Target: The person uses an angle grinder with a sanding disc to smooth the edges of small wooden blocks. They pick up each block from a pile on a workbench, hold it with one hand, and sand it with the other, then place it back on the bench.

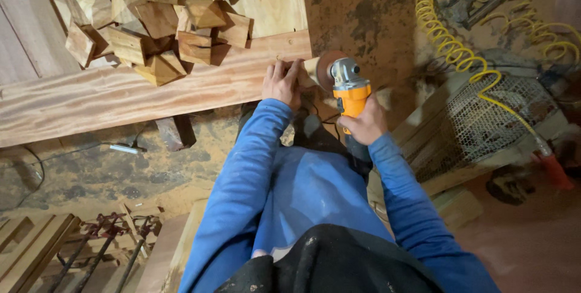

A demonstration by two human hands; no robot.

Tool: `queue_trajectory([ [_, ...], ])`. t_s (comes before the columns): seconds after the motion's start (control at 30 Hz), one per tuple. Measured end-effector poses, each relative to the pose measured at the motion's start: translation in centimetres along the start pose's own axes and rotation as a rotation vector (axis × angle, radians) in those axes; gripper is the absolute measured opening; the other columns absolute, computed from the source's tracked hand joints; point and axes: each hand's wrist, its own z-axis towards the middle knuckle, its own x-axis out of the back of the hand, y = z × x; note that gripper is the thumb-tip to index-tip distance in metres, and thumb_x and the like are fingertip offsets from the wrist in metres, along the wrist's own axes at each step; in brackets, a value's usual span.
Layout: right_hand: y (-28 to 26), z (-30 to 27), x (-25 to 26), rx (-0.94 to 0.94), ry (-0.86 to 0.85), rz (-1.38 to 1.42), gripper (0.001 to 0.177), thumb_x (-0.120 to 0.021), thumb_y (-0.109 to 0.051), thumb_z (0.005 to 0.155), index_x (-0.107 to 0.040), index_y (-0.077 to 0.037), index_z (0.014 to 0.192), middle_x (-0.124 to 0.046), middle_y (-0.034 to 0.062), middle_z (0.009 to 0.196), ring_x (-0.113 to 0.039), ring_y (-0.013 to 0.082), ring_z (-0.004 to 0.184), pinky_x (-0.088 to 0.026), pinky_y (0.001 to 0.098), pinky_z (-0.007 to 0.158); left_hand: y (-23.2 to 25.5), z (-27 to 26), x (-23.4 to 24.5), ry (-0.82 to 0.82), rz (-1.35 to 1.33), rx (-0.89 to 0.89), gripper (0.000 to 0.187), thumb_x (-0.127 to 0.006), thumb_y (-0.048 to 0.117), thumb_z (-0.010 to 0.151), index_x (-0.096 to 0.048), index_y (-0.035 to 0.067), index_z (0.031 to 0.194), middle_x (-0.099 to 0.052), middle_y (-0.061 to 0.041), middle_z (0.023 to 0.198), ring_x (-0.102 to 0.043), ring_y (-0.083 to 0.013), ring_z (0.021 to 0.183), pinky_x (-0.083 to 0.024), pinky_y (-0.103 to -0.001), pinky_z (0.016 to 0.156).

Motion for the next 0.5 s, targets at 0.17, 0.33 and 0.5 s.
queue_trajectory([
  [0.17,1.7,-0.7,0.2,-0.016,0.035,0.065,0.066,-0.085,-0.024,0.062,-0.058,0.000,0.117,-0.071,0.0182,0.104,-0.070,0.0347,0.094,-0.056,0.0426,0.084,0.2,0.0,0.0,-0.005,0.009,-0.004,0.069,-0.073,0.005,0.069,-0.062,0.012,0.137,-0.060,-0.014,0.115,-0.055,-0.0374,0.105,-0.049,-0.045,0.092],
  [0.33,2.4,-1.2,0.6,-0.048,0.081,-0.027,0.065,-0.087,-0.023,0.062,-0.059,0.001,0.116,-0.069,0.0185,0.104,-0.068,0.0354,0.095,-0.054,0.0438,0.084,-0.1,-0.1,-0.3,-0.020,-0.005,0.024,0.063,-0.072,0.005,0.073,-0.064,0.012,0.135,-0.060,-0.015,0.115,-0.054,-0.0383,0.104,-0.048,-0.046,0.092],
  [0.5,1.7,-1.8,1.5,-0.010,0.099,0.080,0.057,-0.085,-0.021,0.064,-0.062,0.000,0.111,-0.070,0.0163,0.101,-0.069,0.0320,0.091,-0.055,0.0417,0.084,1.3,-0.4,-0.3,0.110,0.080,0.194,0.063,-0.068,0.009,0.087,-0.055,0.006,0.149,-0.058,-0.019,0.120,-0.054,-0.0372,0.109,-0.047,-0.047,0.095],
])
